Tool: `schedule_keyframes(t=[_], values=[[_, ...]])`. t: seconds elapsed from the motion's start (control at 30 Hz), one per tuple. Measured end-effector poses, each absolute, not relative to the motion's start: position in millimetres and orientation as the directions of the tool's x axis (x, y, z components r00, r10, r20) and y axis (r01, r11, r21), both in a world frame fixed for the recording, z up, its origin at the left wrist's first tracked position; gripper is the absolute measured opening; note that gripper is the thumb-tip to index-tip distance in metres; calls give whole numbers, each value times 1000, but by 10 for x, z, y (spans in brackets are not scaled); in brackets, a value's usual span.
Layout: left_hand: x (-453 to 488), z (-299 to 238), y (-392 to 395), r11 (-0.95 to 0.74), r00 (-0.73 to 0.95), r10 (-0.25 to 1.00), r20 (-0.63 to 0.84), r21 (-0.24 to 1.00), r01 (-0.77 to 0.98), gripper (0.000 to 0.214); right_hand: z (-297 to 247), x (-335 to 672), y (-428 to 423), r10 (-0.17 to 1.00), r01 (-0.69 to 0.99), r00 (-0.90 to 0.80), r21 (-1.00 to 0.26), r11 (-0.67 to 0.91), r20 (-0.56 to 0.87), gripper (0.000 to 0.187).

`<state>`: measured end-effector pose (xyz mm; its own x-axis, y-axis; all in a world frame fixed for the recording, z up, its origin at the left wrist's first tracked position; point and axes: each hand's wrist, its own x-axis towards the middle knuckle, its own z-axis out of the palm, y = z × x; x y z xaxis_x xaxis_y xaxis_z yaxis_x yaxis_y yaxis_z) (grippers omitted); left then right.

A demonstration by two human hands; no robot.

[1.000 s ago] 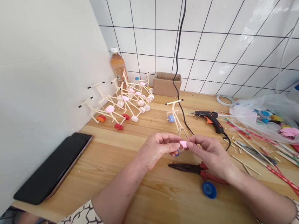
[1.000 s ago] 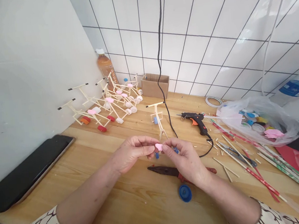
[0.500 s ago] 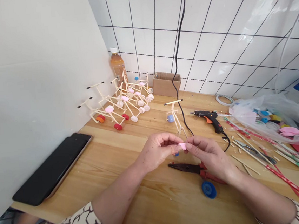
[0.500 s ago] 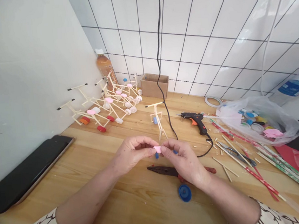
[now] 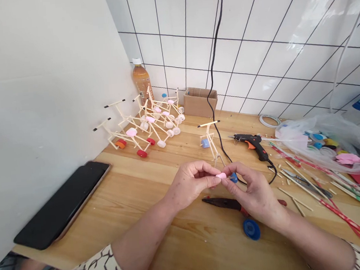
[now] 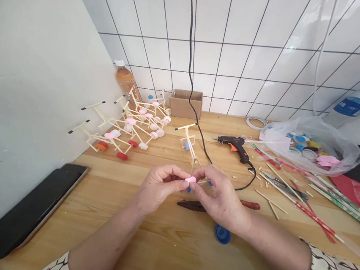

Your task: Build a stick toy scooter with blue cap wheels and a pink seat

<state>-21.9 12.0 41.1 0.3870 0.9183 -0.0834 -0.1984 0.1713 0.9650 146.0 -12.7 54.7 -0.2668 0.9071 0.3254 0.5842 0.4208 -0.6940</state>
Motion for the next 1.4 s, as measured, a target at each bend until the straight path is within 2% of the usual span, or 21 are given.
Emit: schedule_keyframes(t=[0.1, 0.17, 0.43, 0.63, 0.77, 0.83, 0.9, 1.03, 1.2, 1.4], values=[[-219, 408, 123, 192, 391, 915, -97, 958, -213, 16, 531, 1468, -132, 837, 612, -323, -576, 541, 442, 2], [-221, 414, 126, 195, 395, 914, -97, 957, -216, 16, 535, 1480, -130, 798, 623, -353, -514, 590, 488, 8], [-220, 412, 133, 169, 417, 906, -69, 963, -209, 18, 496, 1501, -105, 703, 627, -408, -381, 680, 582, 21], [-198, 350, 135, 136, 390, 920, -49, 970, -199, 27, 471, 1503, -68, 663, 600, -458, -344, 722, 592, 16], [-205, 356, 213, -20, 367, 929, 58, 994, -106, 22, 508, 1545, 52, 704, 640, -380, -379, 668, 600, 8], [-216, 380, 305, -103, 272, 957, 98, 995, 2, 18, 510, 1582, 137, 719, 692, -305, -373, 618, 624, 4], [-225, 405, 421, -134, 201, 973, 109, 984, 115, 15, 502, 1612, 218, 712, 740, -265, -336, 583, 651, 5], [-218, 409, 627, -164, 249, 963, 99, 953, 254, 15, 489, 1604, 305, 684, 799, -260, -246, 549, 682, 7], [-167, 276, 730, -134, 294, 955, 49, 952, 276, 19, 466, 1536, 322, 664, 813, -303, -178, 554, 683, 5], [-112, 179, 761, -193, 357, 930, 89, 944, 267, 20, 419, 1525, 356, 656, 826, -346, -115, 553, 670, 6]])
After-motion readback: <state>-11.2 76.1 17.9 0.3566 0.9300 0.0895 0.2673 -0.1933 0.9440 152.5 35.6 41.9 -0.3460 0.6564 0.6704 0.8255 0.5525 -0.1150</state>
